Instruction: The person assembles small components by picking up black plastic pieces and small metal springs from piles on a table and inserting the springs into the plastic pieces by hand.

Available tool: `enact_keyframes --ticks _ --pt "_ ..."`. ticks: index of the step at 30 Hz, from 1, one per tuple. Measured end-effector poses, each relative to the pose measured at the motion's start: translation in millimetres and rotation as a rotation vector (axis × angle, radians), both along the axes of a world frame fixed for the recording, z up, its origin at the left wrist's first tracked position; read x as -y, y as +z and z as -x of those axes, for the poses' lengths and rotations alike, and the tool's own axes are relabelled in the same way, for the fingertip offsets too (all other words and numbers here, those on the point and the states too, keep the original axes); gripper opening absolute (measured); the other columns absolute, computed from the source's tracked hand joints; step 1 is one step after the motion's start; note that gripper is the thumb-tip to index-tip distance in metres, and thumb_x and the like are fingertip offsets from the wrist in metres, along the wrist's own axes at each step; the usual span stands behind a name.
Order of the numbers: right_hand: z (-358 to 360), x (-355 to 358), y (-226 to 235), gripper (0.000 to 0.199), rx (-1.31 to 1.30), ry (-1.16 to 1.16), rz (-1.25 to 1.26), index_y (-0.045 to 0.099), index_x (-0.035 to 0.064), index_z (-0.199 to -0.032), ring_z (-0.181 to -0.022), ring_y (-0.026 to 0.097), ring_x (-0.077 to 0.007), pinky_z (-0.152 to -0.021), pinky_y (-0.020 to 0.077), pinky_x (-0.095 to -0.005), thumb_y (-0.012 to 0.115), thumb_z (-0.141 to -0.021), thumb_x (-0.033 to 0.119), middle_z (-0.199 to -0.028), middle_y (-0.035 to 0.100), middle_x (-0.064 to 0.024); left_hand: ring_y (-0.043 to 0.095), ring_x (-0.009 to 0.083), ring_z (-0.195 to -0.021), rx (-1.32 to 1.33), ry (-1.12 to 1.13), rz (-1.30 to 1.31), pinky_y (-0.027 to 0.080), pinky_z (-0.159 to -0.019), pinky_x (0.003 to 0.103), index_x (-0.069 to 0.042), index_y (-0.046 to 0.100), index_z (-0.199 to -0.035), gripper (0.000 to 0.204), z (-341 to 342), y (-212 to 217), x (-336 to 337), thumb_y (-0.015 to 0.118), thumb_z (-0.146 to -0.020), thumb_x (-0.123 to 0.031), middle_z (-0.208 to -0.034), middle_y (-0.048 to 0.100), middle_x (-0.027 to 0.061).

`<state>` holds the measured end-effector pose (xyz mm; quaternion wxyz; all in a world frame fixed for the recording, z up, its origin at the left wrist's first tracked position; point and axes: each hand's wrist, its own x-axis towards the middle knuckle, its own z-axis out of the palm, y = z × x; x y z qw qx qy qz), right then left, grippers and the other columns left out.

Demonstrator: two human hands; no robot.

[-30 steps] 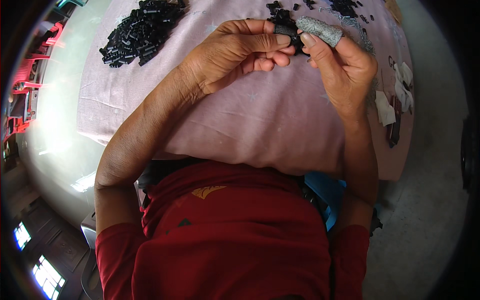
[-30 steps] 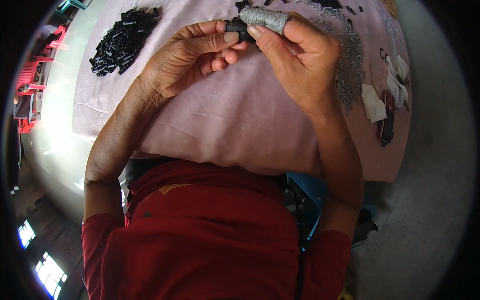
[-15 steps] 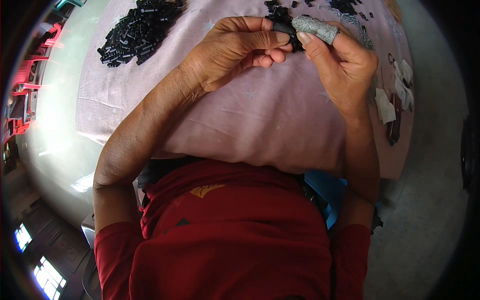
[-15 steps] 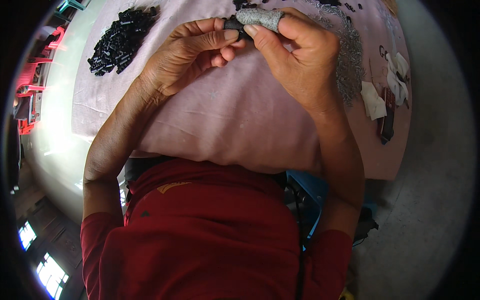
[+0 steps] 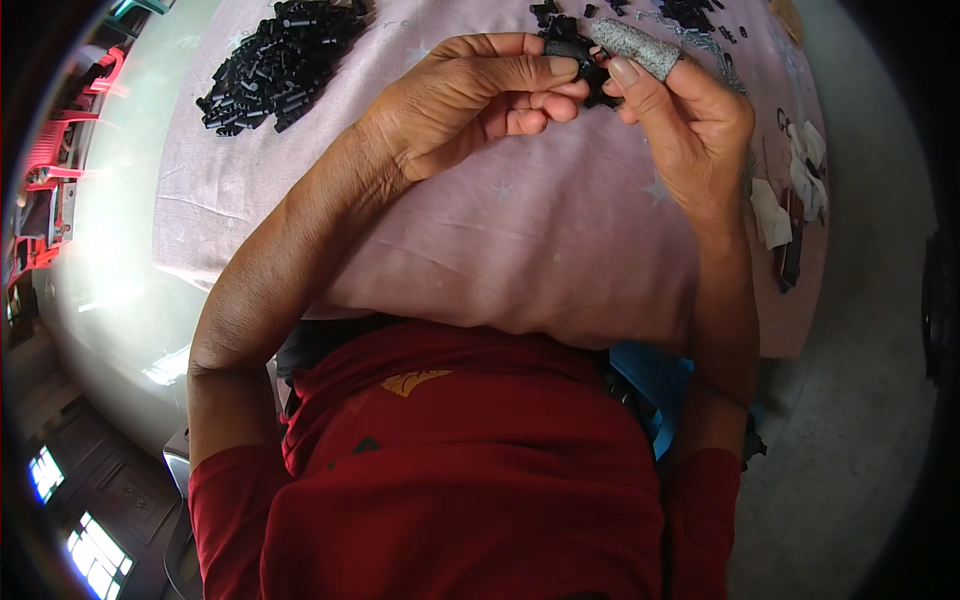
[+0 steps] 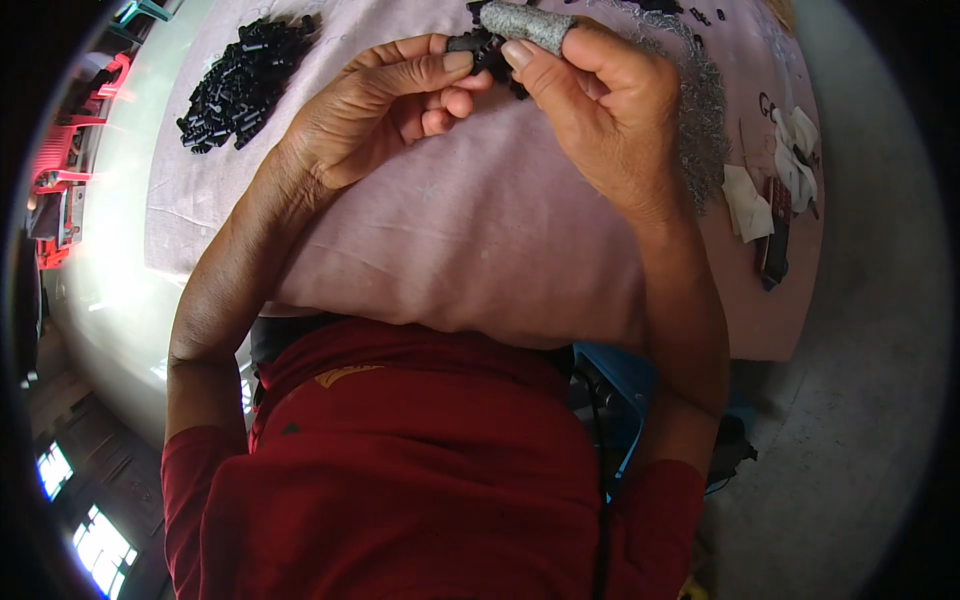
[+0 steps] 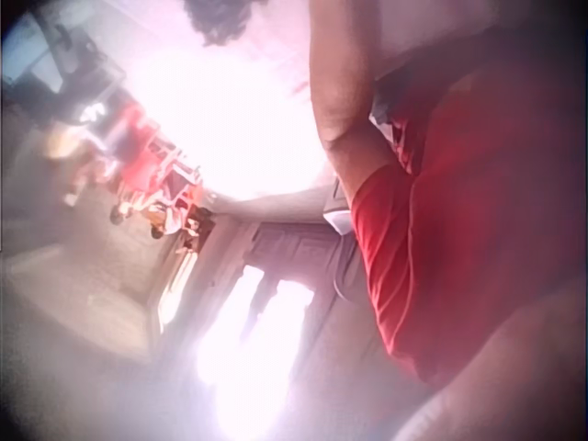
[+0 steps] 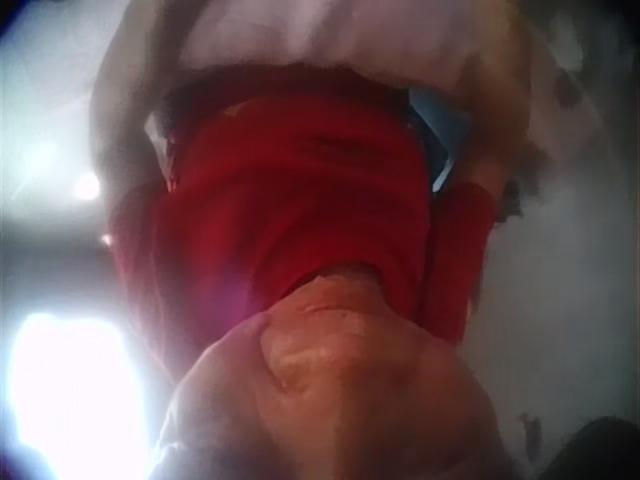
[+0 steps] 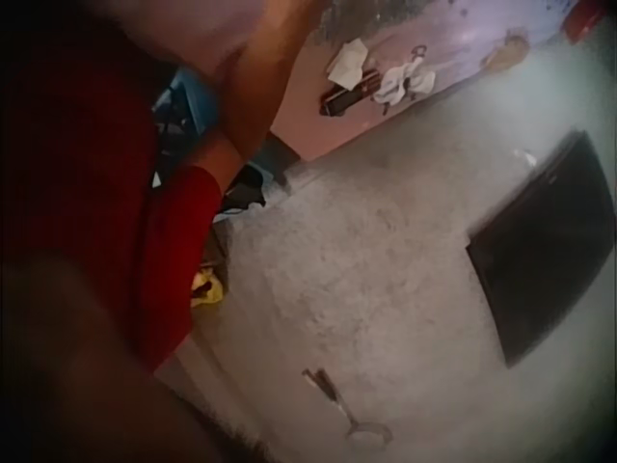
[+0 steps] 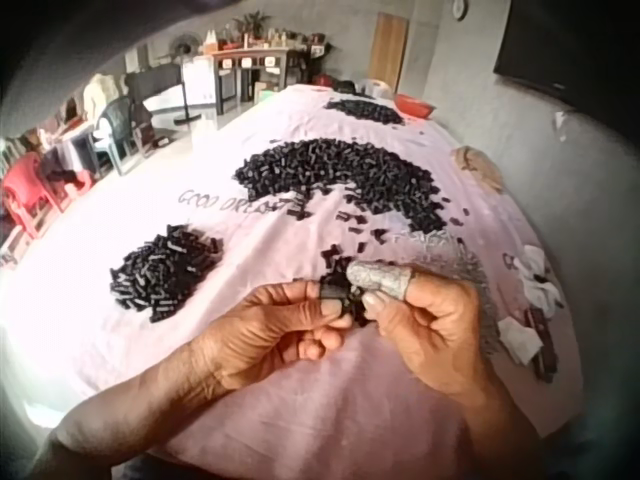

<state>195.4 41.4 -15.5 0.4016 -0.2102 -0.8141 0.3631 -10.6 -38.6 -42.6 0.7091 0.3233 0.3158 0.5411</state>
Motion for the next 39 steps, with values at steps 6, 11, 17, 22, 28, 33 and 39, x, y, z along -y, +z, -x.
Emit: enact_keyframes --ticks 6,11,17,22,28,33,39 --pt "-2 -2 -7 0.019 0.042 -0.038 -0.023 0.073 -0.0010 -0.112 -0.069 0.062 -0.0062 -0.062 0.0517 -0.0194 0.069 -0.095 0.007 -0.087 0.073 -0.0040 0.069 0.0078 -0.085 -0.017 -0.013 0.014 0.056 -0.073 0.019 -0.004 0.065 -0.113 0.019 -1 0 0 0.064 -0.099 -0.017 -0.102 0.074 0.0067" --pt "4 0 -9 0.007 -0.004 -0.015 -0.095 0.072 -0.0016 -0.096 -0.067 0.058 -0.0014 -0.057 0.0475 -0.0186 0.073 -0.090 0.003 -0.074 0.065 0.0011 0.069 0.0076 -0.084 -0.011 -0.001 0.037 0.056 -0.074 0.019 -0.004 0.065 -0.113 0.020 0 -1 1 0.064 -0.099 -0.018 -0.103 0.074 0.0064" --pt "11 7 -8 0.022 -0.027 -0.039 -0.314 0.072 0.0015 -0.093 -0.065 0.064 -0.0108 -0.054 0.0504 -0.0221 0.085 -0.079 0.014 -0.077 0.067 -0.0036 0.069 0.0084 -0.084 0.077 -0.060 -0.018 0.056 -0.077 0.021 -0.003 0.067 -0.111 0.021 3 -9 -3 0.064 -0.099 -0.020 -0.098 0.072 0.0040" --pt "10 6 -8 0.031 0.040 -0.114 -0.442 0.073 0.0031 -0.096 -0.068 0.067 -0.0143 -0.056 0.0533 -0.0251 0.089 -0.072 0.016 -0.084 0.070 -0.0052 0.068 0.0111 -0.092 0.076 0.000 0.023 0.057 -0.082 0.023 -0.001 0.066 -0.116 0.026 -2 -9 -2 0.064 -0.099 -0.021 -0.103 0.072 0.0068" --pt "13 6 -8 0.035 0.020 -0.149 -0.550 0.074 0.0024 -0.100 -0.072 0.070 -0.0208 -0.063 0.0572 -0.0298 0.088 -0.070 0.011 -0.087 0.071 -0.0085 0.068 0.0122 -0.096 0.033 -0.016 0.026 0.056 -0.086 0.025 0.000 0.066 -0.119 0.030 -3 -9 -4 0.065 -0.099 -0.022 -0.111 0.072 0.0097" --pt "11 8 -7 0.034 0.005 -0.136 -0.547 0.074 0.0023 -0.100 -0.073 0.071 -0.0207 -0.064 0.0572 -0.0297 0.087 -0.070 0.009 -0.087 0.071 -0.0084 0.068 0.0120 -0.096 0.060 -0.062 -0.001 0.055 -0.085 0.025 -0.002 0.066 -0.118 0.029 -2 -8 -4 0.064 -0.099 -0.023 -0.110 0.072 0.0097" --pt "13 11 -6 0.034 0.038 -0.126 -0.548 0.074 0.0028 -0.101 -0.076 0.071 -0.0215 -0.068 0.0578 -0.0313 0.086 -0.070 0.010 -0.091 0.071 -0.0085 0.068 0.0123 -0.097 0.002 -0.035 0.003 0.054 -0.085 0.024 -0.004 0.067 -0.116 0.026 -6 -5 -2 0.063 -0.100 -0.023 -0.109 0.073 0.0096"
